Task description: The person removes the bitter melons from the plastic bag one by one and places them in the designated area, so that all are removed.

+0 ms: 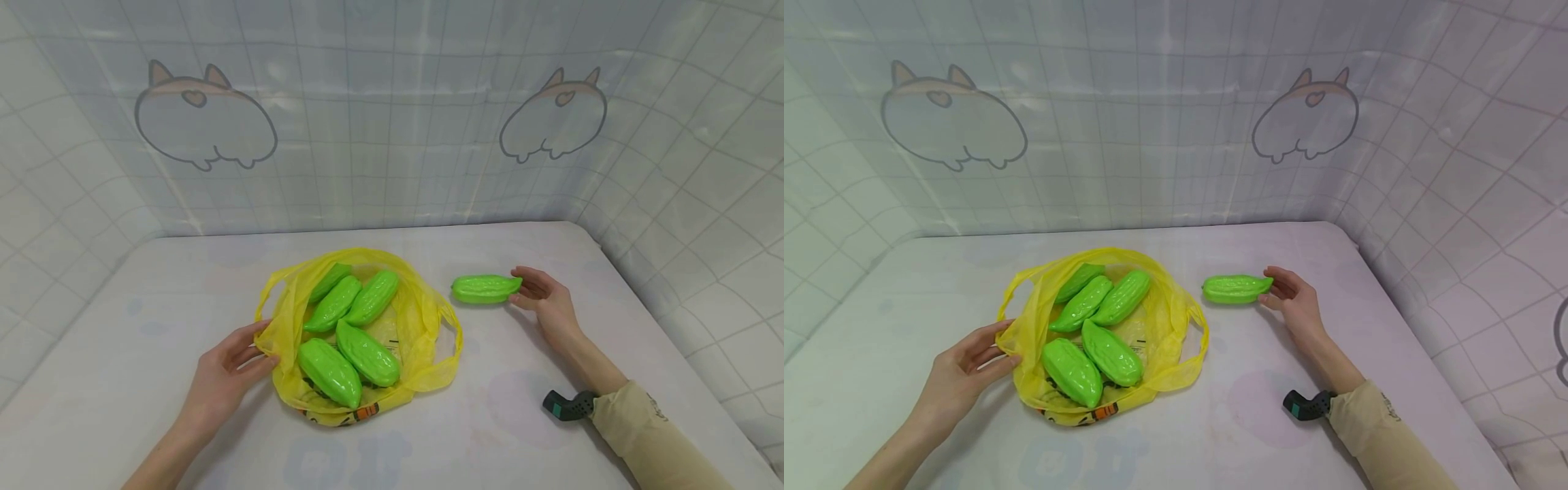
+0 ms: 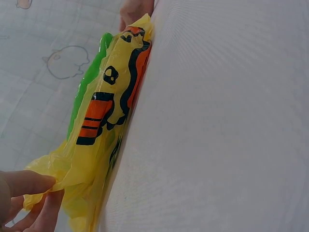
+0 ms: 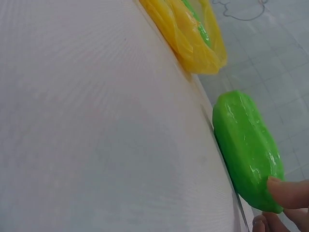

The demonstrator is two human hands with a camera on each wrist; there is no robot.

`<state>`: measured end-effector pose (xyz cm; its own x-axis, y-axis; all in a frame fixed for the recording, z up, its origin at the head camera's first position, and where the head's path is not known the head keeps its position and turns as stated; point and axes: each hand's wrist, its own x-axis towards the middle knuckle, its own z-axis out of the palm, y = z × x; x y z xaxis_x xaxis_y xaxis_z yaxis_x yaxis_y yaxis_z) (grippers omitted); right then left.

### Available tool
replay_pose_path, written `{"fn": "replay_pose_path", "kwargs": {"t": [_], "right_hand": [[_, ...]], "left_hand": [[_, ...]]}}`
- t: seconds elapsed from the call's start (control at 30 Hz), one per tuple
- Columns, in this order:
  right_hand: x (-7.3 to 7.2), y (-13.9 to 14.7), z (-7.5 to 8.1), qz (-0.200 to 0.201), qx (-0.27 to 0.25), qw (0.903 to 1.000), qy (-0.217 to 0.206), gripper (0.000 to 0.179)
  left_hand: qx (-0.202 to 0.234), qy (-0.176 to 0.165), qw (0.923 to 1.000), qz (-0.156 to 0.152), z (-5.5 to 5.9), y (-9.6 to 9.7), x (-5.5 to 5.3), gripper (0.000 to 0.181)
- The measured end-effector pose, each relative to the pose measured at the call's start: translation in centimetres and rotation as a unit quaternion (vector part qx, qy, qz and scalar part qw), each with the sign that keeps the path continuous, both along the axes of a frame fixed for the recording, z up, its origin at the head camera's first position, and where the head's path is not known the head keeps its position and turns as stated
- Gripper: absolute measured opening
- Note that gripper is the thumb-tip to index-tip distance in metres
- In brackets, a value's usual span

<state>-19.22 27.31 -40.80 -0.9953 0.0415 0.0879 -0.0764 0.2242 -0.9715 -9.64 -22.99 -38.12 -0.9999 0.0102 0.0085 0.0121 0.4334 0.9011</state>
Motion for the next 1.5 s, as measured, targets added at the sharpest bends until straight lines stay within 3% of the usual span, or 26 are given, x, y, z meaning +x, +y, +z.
{"fn": "replay_pose_path", "kwargs": {"t": [0.33, 0.57, 0.83, 1.23, 1.5], "right_hand": [[-0.13, 0.14, -0.29, 0.008, -0.02, 0.9994, 0.027, 0.056], [-0.12, 0.19, -0.29, 0.023, -0.062, 0.9974, 0.028, 0.055], [-0.04, 0.2, -0.21, 0.038, -0.07, 0.9964, 0.026, 0.056], [-0.06, -0.01, -0.43, 0.015, -0.01, 0.9995, 0.025, 0.057], [-0.04, 0.05, -0.42, 0.019, -0.023, 0.9992, 0.026, 0.058]], "left_hand": [[-0.004, 0.001, 1.0, 0.003, 0.01, 0.0, 0.09, 0.063], [-0.005, 0.005, 1.0, 0.003, 0.06, 0.04, 0.12, 0.062], [-0.005, 0.007, 1.0, 0.002, 0.06, 0.09, 0.05, 0.062], [-0.005, 0.001, 1.0, 0.003, 0.09, 0.08, 0.04, 0.063], [-0.007, 0.004, 1.0, 0.002, 0.09, 0.11, 0.08, 0.063]]}}
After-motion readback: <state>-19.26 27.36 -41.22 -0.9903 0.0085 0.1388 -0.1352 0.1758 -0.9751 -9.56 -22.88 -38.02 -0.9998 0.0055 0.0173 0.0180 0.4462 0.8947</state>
